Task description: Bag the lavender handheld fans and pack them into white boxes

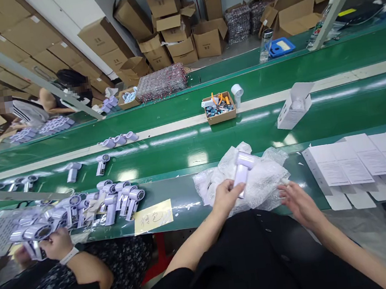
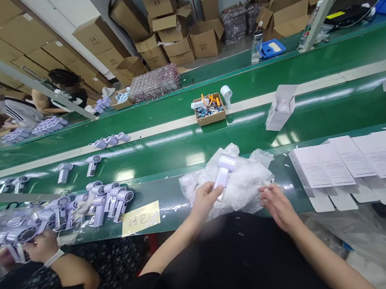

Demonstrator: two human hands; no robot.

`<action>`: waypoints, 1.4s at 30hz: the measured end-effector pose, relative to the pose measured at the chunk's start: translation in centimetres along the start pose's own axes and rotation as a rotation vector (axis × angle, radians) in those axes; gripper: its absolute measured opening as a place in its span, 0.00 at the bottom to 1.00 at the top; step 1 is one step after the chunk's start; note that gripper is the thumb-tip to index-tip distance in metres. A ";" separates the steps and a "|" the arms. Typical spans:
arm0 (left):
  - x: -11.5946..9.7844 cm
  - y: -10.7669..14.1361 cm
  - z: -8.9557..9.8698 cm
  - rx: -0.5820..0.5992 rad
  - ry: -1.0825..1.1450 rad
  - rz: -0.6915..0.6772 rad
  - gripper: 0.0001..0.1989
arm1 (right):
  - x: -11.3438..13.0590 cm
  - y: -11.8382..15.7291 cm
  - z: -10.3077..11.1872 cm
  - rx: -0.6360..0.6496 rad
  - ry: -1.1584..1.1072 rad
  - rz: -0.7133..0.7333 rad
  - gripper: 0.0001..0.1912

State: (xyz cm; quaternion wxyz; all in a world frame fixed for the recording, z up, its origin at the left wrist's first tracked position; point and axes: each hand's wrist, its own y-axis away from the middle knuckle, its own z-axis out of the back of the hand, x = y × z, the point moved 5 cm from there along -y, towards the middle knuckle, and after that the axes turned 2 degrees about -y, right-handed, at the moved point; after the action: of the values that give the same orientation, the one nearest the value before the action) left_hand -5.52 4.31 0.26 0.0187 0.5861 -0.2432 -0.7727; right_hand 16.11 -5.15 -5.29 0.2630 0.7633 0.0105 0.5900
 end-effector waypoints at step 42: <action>-7.3 1.7 -4.2 0.109 -0.515 -1.046 0.11 | 6.5 3.2 -2.3 0.268 -0.177 -0.379 0.20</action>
State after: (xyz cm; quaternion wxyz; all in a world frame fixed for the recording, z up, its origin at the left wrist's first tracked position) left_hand 0.19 3.61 6.63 -0.4551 0.4216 0.0426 -0.7832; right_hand 15.04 -4.90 2.23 0.2653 0.8244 0.2086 0.4543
